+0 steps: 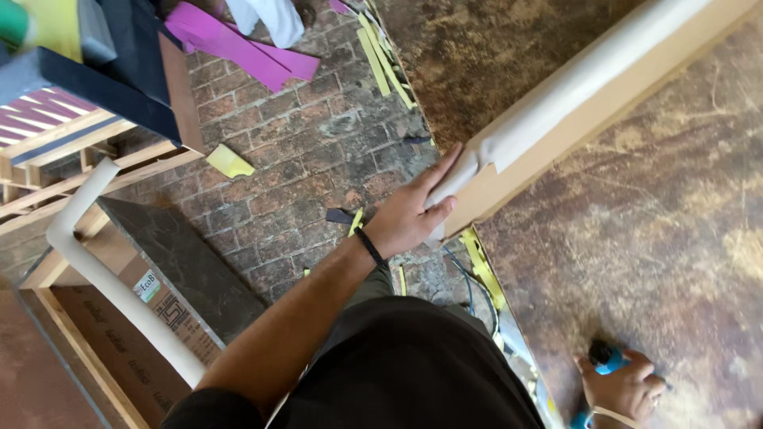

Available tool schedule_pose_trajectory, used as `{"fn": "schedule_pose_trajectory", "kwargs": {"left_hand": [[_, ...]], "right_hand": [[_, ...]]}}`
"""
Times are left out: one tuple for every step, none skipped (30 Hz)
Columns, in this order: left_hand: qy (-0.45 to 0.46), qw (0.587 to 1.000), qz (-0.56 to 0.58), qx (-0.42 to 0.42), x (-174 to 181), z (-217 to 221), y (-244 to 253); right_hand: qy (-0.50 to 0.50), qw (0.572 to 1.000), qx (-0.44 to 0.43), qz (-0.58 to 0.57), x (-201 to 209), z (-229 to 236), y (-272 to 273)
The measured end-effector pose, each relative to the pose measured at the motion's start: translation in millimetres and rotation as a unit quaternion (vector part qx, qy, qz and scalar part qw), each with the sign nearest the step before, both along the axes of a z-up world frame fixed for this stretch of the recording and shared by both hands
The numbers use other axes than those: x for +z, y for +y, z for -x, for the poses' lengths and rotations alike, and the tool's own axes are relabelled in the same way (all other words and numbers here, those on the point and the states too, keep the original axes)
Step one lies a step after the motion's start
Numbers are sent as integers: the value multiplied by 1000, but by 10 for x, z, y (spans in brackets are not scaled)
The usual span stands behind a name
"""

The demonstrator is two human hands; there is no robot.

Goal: The person wraps a beige fabric around a rectangular wooden frame and secures it using a pneumatic staple gun. They fold the fabric edges neatly and staple along the sides to hold the material in place.

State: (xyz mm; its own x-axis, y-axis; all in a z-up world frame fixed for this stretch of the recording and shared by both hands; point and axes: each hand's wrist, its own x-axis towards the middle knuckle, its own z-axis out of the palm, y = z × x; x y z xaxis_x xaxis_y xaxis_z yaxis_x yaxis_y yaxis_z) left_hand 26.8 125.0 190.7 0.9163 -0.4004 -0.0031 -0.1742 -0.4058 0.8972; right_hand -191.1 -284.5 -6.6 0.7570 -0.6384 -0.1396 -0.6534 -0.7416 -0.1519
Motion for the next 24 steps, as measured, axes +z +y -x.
{"fn": "schedule_pose_trajectory", "kwargs": {"left_hand": [[-1,1000,7,-3,-11,-1,-14],[19,1000,10,-1,-23,4,-25],[37,999,10,3,-18,8,-15],[54,998,11,7,-10,18,-1],[15,1000,14,0,-17,51,-9],[-24,1000,18,-6,-22,75,-17],[-76,997,21,-9,-2,-18,-12],[-61,998,19,-10,18,-109,-8],[-32,999,18,-10,9,-55,15],[-4,1000,16,-9,-4,-5,20],[31,1000,5,-2,-19,17,2],[65,998,-7,5,-33,37,-24],[91,996,-18,18,-26,-12,-43],[28,1000,-4,10,-11,-55,-52],[-27,1000,6,-1,-1,-29,-31],[-82,996,16,-14,7,-3,-2],[-46,999,14,-7,-4,16,-23],[-9,1000,11,-2,-14,23,-39],[24,1000,7,3,-3,0,-29],[15,1000,18,2,8,-28,-24],[10,1000,27,-1,9,-22,-10],[5,999,36,-3,9,-8,3],[1,1000,31,-2,13,-4,4],[-2,1000,25,-1,16,5,5]], "right_hand": [[3,998,-55,3,-203,131,-85],[14,998,-56,20,-377,206,-193],[22,998,-54,34,-522,221,-280],[31,997,-52,48,-616,256,-381],[35,997,-66,17,-672,365,-478],[38,996,-79,-15,-704,458,-556],[28,995,-88,-48,-756,326,-611],[46,993,-100,-43,-787,179,-622],[78,990,-112,-37,-732,237,-612],[109,986,-123,-30,-651,291,-568],[9,986,-134,-99,-560,292,-492],[-50,976,-152,-149,-411,294,-414],[-122,954,-163,-220,-254,114,-323],[-193,917,-173,-303,-41,-59,-216],[-248,872,-180,-382,205,-149,-42],[-274,838,-143,-450,475,-280,126],[-294,807,-106,-502,773,-396,249],[-296,781,-72,-546,1056,-512,400],[-289,801,50,-522,1343,-670,558],[-277,808,172,-490,1612,-813,719],[-253,853,246,-385,1838,-898,894],[-223,881,315,-272,2005,-991,1089],[-196,880,335,-272,2135,-1104,1273],[-168,879,355,-272,2239,-1175,1428]]}}
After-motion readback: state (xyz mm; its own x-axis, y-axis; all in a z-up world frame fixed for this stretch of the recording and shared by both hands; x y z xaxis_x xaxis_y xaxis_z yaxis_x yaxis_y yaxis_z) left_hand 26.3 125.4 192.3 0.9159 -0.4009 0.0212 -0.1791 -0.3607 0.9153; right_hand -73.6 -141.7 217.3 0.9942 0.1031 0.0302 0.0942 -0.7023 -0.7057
